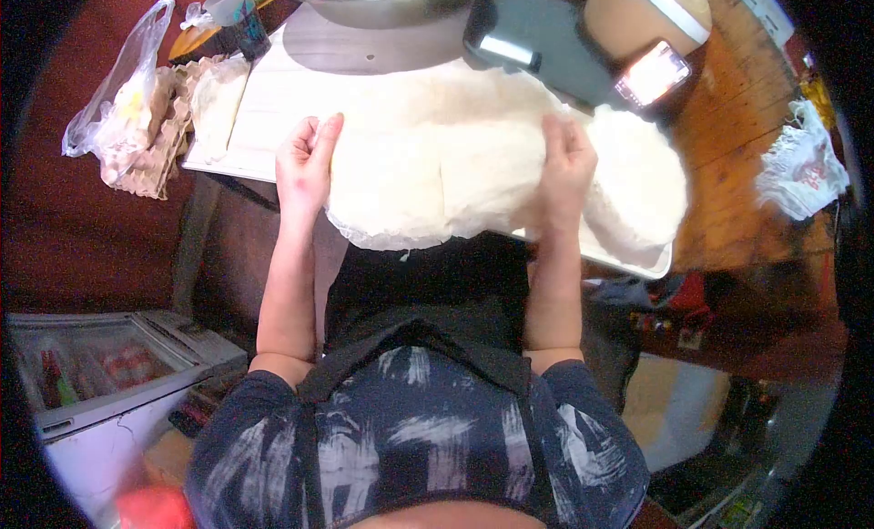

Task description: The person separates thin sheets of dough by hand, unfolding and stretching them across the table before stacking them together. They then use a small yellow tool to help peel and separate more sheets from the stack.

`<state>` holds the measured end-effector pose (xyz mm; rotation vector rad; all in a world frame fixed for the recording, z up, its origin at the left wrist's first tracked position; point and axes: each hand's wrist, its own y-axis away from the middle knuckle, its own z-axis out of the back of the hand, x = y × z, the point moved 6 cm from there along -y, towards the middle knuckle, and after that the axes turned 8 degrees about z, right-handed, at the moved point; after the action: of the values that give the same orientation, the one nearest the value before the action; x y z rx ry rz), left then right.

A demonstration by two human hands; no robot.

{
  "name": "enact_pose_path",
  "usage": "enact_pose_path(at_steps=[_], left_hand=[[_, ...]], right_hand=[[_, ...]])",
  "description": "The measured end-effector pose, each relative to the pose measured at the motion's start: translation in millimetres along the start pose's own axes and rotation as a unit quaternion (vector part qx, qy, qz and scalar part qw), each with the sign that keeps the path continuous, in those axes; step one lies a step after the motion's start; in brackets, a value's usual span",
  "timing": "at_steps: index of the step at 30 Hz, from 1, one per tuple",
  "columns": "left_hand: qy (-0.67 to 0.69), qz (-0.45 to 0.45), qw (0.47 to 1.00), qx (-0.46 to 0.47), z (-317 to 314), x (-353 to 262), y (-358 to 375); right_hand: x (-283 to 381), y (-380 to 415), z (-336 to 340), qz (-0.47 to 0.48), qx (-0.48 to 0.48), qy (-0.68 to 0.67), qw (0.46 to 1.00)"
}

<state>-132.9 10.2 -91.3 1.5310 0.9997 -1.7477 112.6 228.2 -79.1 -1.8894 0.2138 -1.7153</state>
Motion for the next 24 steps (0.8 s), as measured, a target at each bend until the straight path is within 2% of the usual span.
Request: enact_pose_path(at_steps=[4,7,9,11,13,15,16,17,18,21,22,24], left_hand=[[0.02,-0.002,1.0,0.002,4,-10,4],[0.031,0.009,0.999,0.007,10,-6,1],[0.036,-0.001,0.999,0.002,10,-9,2],[0.04,-0.01,0.999,-0.003,14,-6,-1],[-0.03,0.011,0.999,-0.003,20,6,-7],[-0.041,0.002,0.999,0.02,17,8,-5],[-0.054,-0.005,0.998,0.043,12,7,-4],[-0.076,0.051,0.992,0.082,12,21,-9],[-0.075,0.051,0.992,0.082,11,20,-12],[-0.157,0.019,0.975,0.159,-2,10,-26],[-0.156,0.017,0.975,0.158,-4,9,-36],[-0.267,-0.026,0.95,0.163,-15,9,-59]], right_hand=[[3,0,4,0.015,-0.026,-0.012,0.999],[2,0,8,-0.024,-0.034,0.01,0.999],[1,-2,11,0.027,-0.06,-0.003,0.998],[-1,1,11,0.035,-0.054,0.003,0.998],[-5,5,15,0.045,-0.048,0.009,0.998],[-19,11,12,-0.036,0.058,0.139,0.988],[-18,10,14,-0.035,0.058,0.139,0.988],[-16,11,11,-0.027,0.128,0.254,0.958],[-14,11,7,-0.018,0.196,0.364,0.91],[-10,7,1,-0.009,0.227,0.335,0.914],[-9,5,-3,-0.01,0.243,0.303,0.922],[-15,-10,-15,-0.007,0.27,0.298,0.915]])
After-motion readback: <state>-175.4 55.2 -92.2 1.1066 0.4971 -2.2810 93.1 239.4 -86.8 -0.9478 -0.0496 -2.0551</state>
